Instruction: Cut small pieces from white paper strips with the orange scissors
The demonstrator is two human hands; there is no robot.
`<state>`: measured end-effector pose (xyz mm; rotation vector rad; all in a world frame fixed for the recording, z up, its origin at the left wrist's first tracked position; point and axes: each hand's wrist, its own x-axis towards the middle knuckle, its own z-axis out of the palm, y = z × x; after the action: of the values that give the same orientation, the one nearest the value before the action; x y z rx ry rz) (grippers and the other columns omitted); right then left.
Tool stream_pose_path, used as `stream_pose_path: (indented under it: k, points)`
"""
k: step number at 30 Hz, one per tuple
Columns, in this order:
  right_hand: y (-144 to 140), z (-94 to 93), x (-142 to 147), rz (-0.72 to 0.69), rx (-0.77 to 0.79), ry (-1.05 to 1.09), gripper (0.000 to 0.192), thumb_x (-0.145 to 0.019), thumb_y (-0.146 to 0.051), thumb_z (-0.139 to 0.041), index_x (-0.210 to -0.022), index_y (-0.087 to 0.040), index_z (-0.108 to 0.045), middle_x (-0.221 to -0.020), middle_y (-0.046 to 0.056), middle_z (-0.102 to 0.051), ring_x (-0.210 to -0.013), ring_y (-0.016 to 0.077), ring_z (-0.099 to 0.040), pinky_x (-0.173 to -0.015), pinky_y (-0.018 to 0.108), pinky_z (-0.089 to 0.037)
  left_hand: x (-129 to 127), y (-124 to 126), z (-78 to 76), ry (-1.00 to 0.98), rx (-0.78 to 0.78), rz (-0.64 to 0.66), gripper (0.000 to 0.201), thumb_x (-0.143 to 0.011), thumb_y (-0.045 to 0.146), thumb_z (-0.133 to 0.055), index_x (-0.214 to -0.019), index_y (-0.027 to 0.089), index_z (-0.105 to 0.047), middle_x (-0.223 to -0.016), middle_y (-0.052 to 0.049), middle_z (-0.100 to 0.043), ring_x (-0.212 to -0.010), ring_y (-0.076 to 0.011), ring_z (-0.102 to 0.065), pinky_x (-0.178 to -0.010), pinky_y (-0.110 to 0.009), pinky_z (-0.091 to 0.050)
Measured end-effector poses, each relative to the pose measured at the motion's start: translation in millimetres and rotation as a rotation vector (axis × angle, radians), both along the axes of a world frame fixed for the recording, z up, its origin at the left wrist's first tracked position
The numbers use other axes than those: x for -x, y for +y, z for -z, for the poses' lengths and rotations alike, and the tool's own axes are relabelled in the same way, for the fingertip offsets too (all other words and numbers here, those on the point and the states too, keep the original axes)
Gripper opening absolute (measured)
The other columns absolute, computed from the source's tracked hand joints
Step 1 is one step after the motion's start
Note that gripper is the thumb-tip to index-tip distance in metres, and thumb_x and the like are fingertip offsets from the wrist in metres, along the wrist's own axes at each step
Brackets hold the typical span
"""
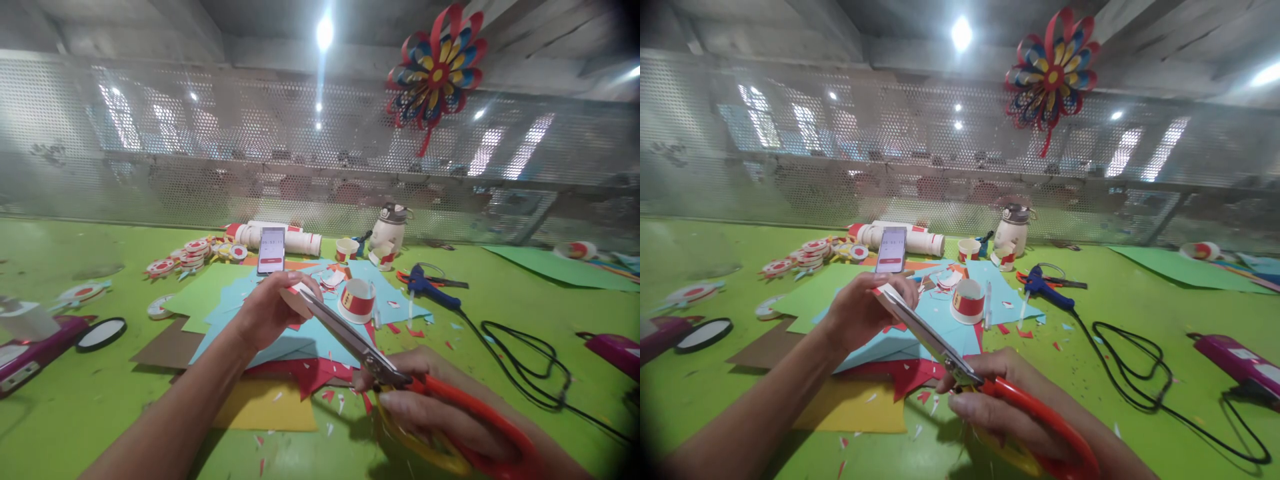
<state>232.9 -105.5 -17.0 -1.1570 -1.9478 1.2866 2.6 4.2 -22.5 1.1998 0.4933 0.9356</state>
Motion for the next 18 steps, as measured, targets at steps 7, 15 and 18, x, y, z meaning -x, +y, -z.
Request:
stream_pose_path:
  k: [7,15,18]
  points:
    - [-0.2,0.6,0.2,0.048,-0.052,-0.068,0.027,-0.083,-0.045,-0.057,-0.089,-0.023,-0.072,-0.072,0.003,-0.065,-0.064,0.0173,-0.06,-0.055,0.024,-0.051,-1.2,0.6,-1.0,0.028,0.006,-0.018,0.034,-0.069,0.043,-0.05,-0.065,0.011,-0.063,-0.068,-0.007,-0.051,-0.059,-0.0152,-0.044,-0.049,-0.026,-0.031]
    - [-15.7,-1.0,5.3,0.284,-0.058,-0.093,0.024,-0.082,-0.037,-0.057,-0.098,-0.023,-0.069,-0.094,0.007,-0.068,-0.079,0.0224,-0.065,-0.068,0.031,-0.055,-0.8,-0.1,-0.1,0.053,0.012,-0.035,0.033,-0.07,0.042,-0.05,-0.065,0.012,-0.062,-0.067,-0.006,-0.051,-0.058,-0.015,-0.044,-0.048,-0.025,-0.029]
    - [-19.4,-1.4,6.1,0.317,-0.063,-0.091,0.022,-0.081,-0.036,-0.06,-0.097,-0.026,-0.07,-0.098,0.008,-0.067,-0.082,0.0235,-0.064,-0.07,0.032,-0.055,-0.9,-0.1,-0.8,0.055,0.013,-0.036,0.032,-0.069,0.042,-0.05,-0.065,0.012,-0.062,-0.066,-0.006,-0.051,-0.057,-0.0146,-0.044,-0.048,-0.025,-0.028]
